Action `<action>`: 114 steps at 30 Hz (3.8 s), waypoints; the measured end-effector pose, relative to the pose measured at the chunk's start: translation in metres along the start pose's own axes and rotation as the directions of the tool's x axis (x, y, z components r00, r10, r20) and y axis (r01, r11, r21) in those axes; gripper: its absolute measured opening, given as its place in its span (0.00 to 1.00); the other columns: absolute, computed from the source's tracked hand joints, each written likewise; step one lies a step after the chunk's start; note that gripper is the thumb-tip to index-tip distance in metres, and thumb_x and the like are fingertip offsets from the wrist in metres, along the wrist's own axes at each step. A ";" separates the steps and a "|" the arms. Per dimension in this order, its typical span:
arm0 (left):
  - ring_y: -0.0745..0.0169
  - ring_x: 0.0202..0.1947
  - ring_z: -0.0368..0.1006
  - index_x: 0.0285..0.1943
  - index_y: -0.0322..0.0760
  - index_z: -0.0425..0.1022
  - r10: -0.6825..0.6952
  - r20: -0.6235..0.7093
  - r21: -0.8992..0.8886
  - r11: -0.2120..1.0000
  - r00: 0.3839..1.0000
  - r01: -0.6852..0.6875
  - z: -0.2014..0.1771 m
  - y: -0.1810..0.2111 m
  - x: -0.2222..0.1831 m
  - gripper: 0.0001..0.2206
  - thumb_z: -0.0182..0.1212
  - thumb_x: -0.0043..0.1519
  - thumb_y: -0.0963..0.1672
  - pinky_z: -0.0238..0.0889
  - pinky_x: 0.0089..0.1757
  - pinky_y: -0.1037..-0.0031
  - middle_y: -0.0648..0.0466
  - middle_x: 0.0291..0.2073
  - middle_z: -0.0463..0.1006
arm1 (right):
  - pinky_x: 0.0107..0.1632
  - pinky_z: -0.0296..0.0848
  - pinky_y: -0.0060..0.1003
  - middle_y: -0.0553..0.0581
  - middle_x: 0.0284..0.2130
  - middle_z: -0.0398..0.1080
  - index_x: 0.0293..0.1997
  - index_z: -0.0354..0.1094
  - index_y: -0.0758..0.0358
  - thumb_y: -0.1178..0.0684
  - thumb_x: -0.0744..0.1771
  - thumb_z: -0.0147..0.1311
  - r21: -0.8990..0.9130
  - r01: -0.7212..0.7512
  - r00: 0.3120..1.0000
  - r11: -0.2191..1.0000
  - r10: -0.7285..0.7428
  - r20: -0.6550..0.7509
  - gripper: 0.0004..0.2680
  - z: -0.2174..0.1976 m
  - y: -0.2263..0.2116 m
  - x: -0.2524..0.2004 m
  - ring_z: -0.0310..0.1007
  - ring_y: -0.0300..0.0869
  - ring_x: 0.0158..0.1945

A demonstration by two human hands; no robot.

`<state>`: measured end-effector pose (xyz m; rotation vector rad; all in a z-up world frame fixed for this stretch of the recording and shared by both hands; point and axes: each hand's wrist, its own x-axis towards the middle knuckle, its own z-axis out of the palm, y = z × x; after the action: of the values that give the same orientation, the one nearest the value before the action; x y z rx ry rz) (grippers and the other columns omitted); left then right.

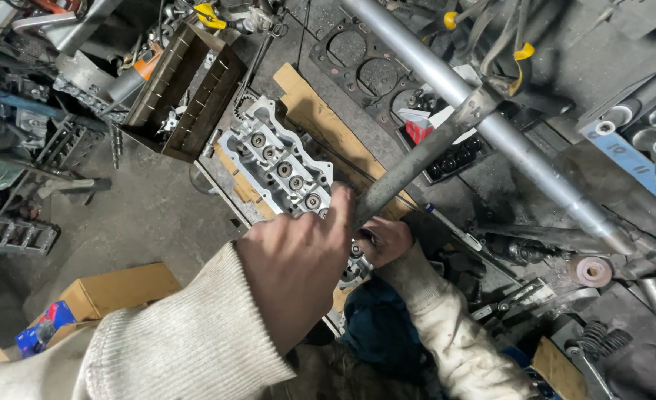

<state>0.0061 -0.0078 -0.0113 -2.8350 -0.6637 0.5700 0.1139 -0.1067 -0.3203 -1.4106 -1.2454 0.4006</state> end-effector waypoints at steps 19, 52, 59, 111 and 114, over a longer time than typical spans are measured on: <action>0.66 0.22 0.68 0.80 0.39 0.48 0.118 0.264 -0.027 0.993 0.957 -0.115 -0.033 -0.006 0.007 0.34 0.56 0.65 0.46 0.65 0.22 0.74 0.53 0.29 0.77 | 0.25 0.67 0.41 0.57 0.23 0.69 0.31 0.67 0.62 0.60 0.62 0.57 -0.236 0.223 0.974 0.946 -0.209 0.083 0.02 0.003 0.016 -0.003 0.68 0.47 0.21; 0.73 0.16 0.61 0.69 0.50 0.69 0.036 -0.224 0.104 0.994 0.974 -0.012 0.006 0.003 -0.003 0.25 0.60 0.60 0.49 0.55 0.22 0.76 0.66 0.16 0.68 | 0.48 0.73 0.45 0.61 0.36 0.76 0.40 0.73 0.61 0.52 0.65 0.51 -0.386 -0.134 0.963 0.913 0.211 0.165 0.07 -0.003 -0.027 0.001 0.78 0.53 0.40; 0.73 0.18 0.55 0.66 0.55 0.74 -0.035 -0.418 0.112 0.990 0.908 0.090 0.027 0.014 -0.012 0.19 0.61 0.64 0.47 0.50 0.24 0.75 0.67 0.16 0.60 | 0.59 0.62 0.42 0.56 0.37 0.74 0.45 0.70 0.57 0.49 0.68 0.45 -0.538 -0.336 0.877 0.773 0.464 0.120 0.08 0.028 -0.103 0.028 0.76 0.48 0.43; 0.71 0.25 0.63 0.65 0.50 0.75 -0.206 -0.596 -0.102 0.978 0.776 0.181 0.025 0.032 -0.018 0.13 0.60 0.71 0.45 0.55 0.34 0.71 0.64 0.25 0.74 | 0.77 0.41 0.41 0.50 0.44 0.63 0.60 0.48 0.51 0.41 0.74 0.25 -0.820 -0.377 0.804 0.431 0.591 -0.059 0.12 0.042 -0.218 0.093 0.66 0.41 0.59; 0.70 0.27 0.65 0.65 0.48 0.74 -0.242 -0.567 -0.152 0.970 0.787 0.188 0.021 0.036 -0.024 0.14 0.60 0.69 0.42 0.58 0.36 0.70 0.64 0.26 0.73 | 0.78 0.40 0.41 0.50 0.45 0.62 0.61 0.47 0.50 0.40 0.74 0.24 -0.821 -0.353 0.795 0.448 0.606 -0.011 0.12 0.012 -0.232 0.121 0.65 0.41 0.61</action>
<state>-0.0079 -0.0489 -0.0315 -2.7180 -0.8729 -0.3768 0.0467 -0.0505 -0.0740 -2.6286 -1.2814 0.4728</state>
